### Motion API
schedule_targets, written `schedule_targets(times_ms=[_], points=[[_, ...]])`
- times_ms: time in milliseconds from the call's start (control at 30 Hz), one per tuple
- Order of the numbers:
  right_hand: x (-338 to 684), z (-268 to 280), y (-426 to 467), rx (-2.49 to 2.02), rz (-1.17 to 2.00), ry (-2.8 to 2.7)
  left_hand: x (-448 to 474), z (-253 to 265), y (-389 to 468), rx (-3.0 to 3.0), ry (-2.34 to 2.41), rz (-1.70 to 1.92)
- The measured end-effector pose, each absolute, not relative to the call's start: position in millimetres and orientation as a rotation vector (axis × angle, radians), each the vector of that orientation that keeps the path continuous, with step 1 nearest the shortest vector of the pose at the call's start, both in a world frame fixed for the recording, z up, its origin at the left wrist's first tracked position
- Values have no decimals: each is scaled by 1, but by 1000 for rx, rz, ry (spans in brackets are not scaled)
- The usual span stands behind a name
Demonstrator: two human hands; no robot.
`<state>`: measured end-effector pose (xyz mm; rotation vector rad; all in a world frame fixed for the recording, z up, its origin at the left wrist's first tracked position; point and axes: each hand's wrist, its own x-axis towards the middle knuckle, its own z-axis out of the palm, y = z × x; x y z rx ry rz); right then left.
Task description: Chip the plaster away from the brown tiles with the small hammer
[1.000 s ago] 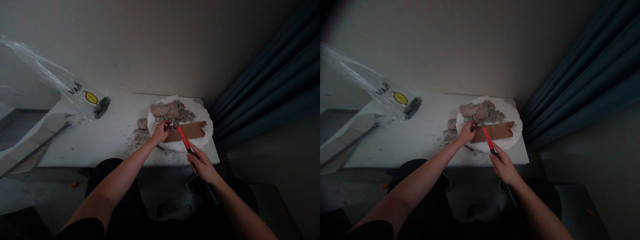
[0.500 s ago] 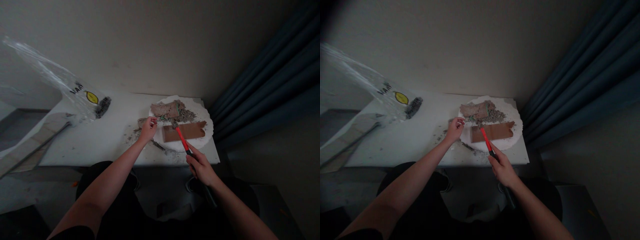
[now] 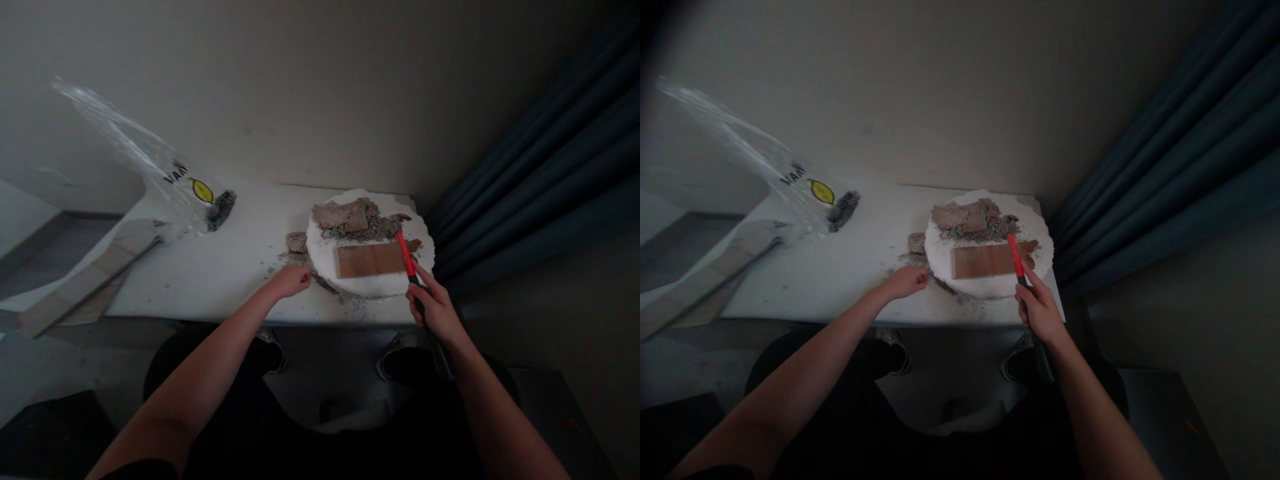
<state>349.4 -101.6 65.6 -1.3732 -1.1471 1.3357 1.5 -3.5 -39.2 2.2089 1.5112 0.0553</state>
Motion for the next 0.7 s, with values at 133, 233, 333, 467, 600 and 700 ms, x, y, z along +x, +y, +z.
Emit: schedule_targets(times_ms=[133, 233, 333, 467, 600, 700], points=[[358, 53, -94, -1450, 1313, -1076, 30, -57, -23, 2454, 1290, -30], [360, 47, -92, -1482, 1329, -1055, 48, -66, -28, 2486, 1402, -33], [358, 45, -93, -1475, 1366, -1068, 55, -71, -25, 2476, 1499, -31], [358, 44, -92, -1466, 1383, -1103, 51, -74, -20, 2525, 1423, 4], [360, 40, -90, -1469, 1381, -1119, 48, -71, -19, 2667, 1323, -34], [360, 40, -90, -1465, 1381, -1124, 49, -69, -18, 2730, 1280, -66]])
